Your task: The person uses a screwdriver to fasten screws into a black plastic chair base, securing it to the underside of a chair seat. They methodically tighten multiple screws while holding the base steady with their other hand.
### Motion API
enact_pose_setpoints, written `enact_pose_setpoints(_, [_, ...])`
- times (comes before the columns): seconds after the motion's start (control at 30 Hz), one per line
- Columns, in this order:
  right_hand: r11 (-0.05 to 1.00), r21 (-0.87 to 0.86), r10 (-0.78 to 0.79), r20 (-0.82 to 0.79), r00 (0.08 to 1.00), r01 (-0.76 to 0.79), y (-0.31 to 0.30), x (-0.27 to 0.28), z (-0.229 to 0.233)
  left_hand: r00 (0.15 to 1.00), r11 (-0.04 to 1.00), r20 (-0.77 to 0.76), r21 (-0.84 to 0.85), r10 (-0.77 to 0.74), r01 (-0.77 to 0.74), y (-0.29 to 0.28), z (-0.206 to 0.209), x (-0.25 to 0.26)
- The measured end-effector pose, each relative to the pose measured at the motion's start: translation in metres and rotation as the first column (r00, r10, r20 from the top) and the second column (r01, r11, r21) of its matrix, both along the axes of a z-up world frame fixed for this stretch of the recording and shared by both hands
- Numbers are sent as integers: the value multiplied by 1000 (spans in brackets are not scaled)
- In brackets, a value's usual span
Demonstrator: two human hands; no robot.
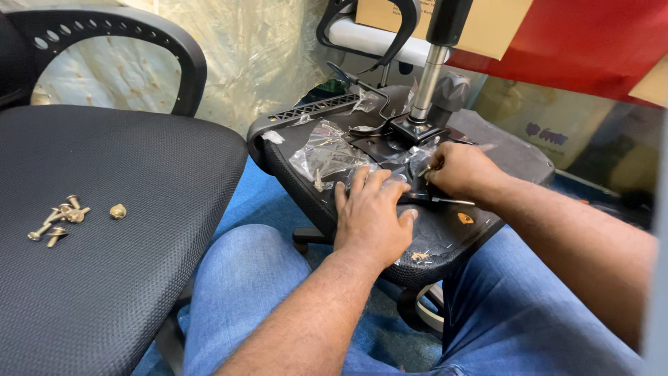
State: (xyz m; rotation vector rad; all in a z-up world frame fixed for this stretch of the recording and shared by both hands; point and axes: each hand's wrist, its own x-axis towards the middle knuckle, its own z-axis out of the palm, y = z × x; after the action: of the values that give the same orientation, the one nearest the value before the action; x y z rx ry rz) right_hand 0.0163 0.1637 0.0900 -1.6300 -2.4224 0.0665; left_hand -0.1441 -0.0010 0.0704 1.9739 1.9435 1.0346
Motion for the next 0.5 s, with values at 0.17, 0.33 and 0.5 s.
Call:
enact_pose_setpoints(0.17, [994, -67, -93, -173, 980, 82, -11, 3, -2, 1000, 1000, 14, -11, 10, -10, -5, 0, -1])
enact_pose_setpoints(0.33, [995, -47, -99, -238, 966, 91, -13, 3, 0, 1000, 1000, 23, -1, 13, -13, -8, -2, -6])
enact_pose_setpoints(0.5, [997, -22, 63, -269, 961, -72, -19, -6, 2, 1000, 1000, 10, 16, 16, -16, -9, -4, -6])
